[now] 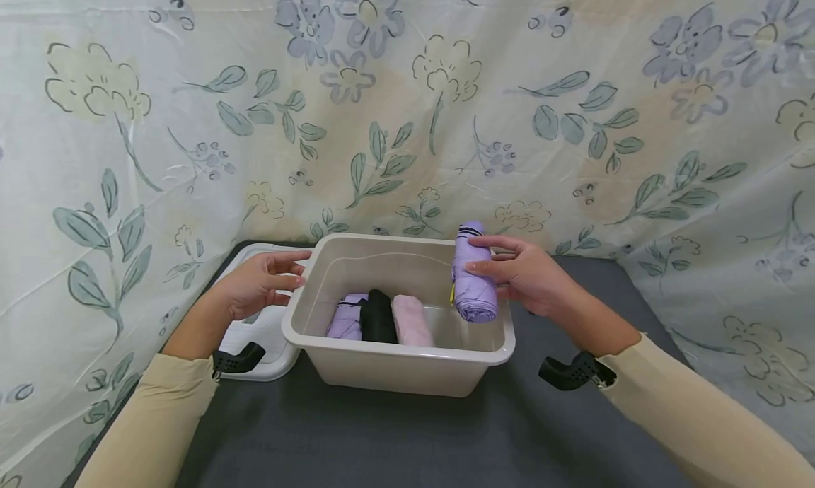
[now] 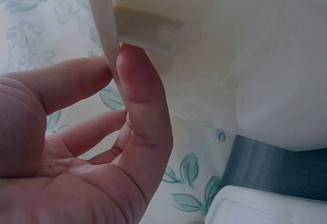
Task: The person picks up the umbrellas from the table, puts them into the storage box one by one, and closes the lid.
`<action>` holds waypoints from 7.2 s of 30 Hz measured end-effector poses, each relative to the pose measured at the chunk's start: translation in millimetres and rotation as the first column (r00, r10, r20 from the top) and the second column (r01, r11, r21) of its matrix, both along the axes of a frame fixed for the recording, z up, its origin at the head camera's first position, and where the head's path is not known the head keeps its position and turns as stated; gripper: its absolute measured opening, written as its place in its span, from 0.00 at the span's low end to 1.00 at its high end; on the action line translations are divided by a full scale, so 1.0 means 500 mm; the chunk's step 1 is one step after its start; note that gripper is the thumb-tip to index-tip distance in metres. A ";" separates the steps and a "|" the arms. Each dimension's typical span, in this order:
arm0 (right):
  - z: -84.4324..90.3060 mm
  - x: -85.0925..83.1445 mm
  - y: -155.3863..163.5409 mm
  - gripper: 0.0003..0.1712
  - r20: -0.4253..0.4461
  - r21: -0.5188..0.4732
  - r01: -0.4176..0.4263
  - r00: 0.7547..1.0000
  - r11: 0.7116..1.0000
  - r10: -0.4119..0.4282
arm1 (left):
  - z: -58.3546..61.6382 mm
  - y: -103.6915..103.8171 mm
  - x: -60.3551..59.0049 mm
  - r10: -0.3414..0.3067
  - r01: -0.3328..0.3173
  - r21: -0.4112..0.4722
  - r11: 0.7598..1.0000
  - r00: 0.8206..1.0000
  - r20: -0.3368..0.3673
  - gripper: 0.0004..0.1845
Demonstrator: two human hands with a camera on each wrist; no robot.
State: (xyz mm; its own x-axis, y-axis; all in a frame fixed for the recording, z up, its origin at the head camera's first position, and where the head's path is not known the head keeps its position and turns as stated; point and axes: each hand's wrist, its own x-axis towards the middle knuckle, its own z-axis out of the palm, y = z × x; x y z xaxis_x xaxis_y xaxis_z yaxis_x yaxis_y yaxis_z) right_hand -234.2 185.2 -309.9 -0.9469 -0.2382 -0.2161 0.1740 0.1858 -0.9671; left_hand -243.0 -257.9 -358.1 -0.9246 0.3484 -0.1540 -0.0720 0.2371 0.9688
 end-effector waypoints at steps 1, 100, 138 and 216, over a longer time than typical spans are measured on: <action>0.001 -0.003 -0.006 0.37 0.011 0.006 -0.002 1.000 1.000 0.002 | 0.000 -0.001 0.000 -0.002 0.002 0.001 1.000 1.000 0.000 0.37; -0.097 -0.098 -0.202 0.21 0.328 0.502 -0.403 0.907 0.765 0.263 | -0.010 0.002 0.002 0.011 -0.011 0.056 0.998 1.000 -0.004 0.37; -0.001 -0.086 -0.142 0.29 0.287 0.412 -0.444 0.892 0.795 0.350 | -0.011 -0.001 0.002 0.004 -0.004 0.041 0.999 1.000 -0.009 0.37; -0.277 -0.205 0.316 0.33 -0.264 0.489 0.370 0.926 0.790 -0.271 | -0.023 0.002 -0.001 0.033 -0.030 0.083 0.996 0.999 -0.026 0.36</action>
State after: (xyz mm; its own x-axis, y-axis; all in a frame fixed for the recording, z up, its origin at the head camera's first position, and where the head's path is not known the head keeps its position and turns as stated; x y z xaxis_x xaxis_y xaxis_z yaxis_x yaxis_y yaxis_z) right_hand -336.7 343.2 -448.3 -0.9813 0.1869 -0.0462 0.1560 0.6316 -0.7595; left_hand -243.4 -256.8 -369.7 -0.9388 0.3296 -0.1001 -0.0510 0.1543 0.9867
